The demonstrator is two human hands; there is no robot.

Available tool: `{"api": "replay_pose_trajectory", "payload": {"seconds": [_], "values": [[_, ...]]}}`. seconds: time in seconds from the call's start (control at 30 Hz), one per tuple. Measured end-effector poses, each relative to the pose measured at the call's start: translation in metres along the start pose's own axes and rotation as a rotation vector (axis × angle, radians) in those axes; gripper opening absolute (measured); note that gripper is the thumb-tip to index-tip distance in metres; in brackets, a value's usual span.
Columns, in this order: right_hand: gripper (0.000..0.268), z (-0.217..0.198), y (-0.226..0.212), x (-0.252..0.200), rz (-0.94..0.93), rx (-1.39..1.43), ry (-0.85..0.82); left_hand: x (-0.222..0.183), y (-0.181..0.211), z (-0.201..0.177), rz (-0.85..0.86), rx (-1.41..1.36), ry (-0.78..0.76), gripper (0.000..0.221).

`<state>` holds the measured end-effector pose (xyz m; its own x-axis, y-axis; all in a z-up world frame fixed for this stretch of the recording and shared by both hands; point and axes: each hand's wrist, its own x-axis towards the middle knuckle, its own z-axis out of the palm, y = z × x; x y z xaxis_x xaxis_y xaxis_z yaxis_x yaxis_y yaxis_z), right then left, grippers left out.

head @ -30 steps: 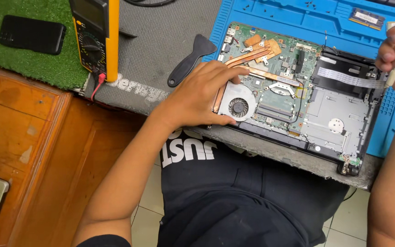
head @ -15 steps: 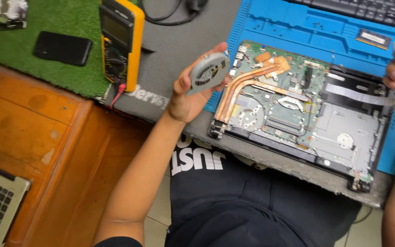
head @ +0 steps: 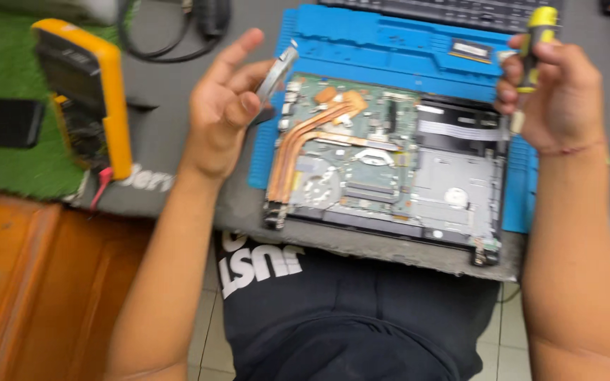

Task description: The person disassembles a laptop by removing screws, detaching ribbon cables, and lifting out the cooling fan and heatsink assembly. They use a screwdriver and tweezers to carefully separate components on a blue anti-static mat.

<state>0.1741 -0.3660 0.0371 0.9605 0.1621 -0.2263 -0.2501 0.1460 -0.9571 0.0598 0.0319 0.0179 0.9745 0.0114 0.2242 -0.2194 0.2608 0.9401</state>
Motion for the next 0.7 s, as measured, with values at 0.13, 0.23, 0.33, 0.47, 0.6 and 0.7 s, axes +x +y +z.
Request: {"api": "replay_pose_trajectory", "payload": {"seconds": [0.13, 0.23, 0.33, 0.47, 0.6, 0.7], "values": [[0.032, 0.0, -0.006, -0.001, -0.034, 0.063, -0.052, 0.038, 0.016, 0.009, 0.301, 0.452, -0.16, 0.083], [0.031, 0.001, -0.009, -0.003, -0.032, 0.094, -0.041, 0.07, 0.021, 0.023, 0.36, 0.785, -0.231, 0.091], [0.033, -0.001, -0.01, -0.004, -0.037, 0.087, -0.044, 0.108, 0.003, 0.029, 0.311, 0.981, -0.293, 0.089], [0.032, -0.005, -0.011, -0.004, -0.059, 0.048, -0.045, 0.148, -0.029, 0.016, 0.196, 1.111, -0.402, 0.079], [0.032, -0.007, -0.014, -0.006, -0.085, -0.016, -0.003, 0.161, -0.038, 0.011, -0.023, 1.143, -0.418, 0.07], [0.031, -0.004, -0.013, -0.009, -0.117, -0.039, 0.017, 0.16, -0.036, 0.008, -0.041, 1.141, -0.434, 0.074]]}}
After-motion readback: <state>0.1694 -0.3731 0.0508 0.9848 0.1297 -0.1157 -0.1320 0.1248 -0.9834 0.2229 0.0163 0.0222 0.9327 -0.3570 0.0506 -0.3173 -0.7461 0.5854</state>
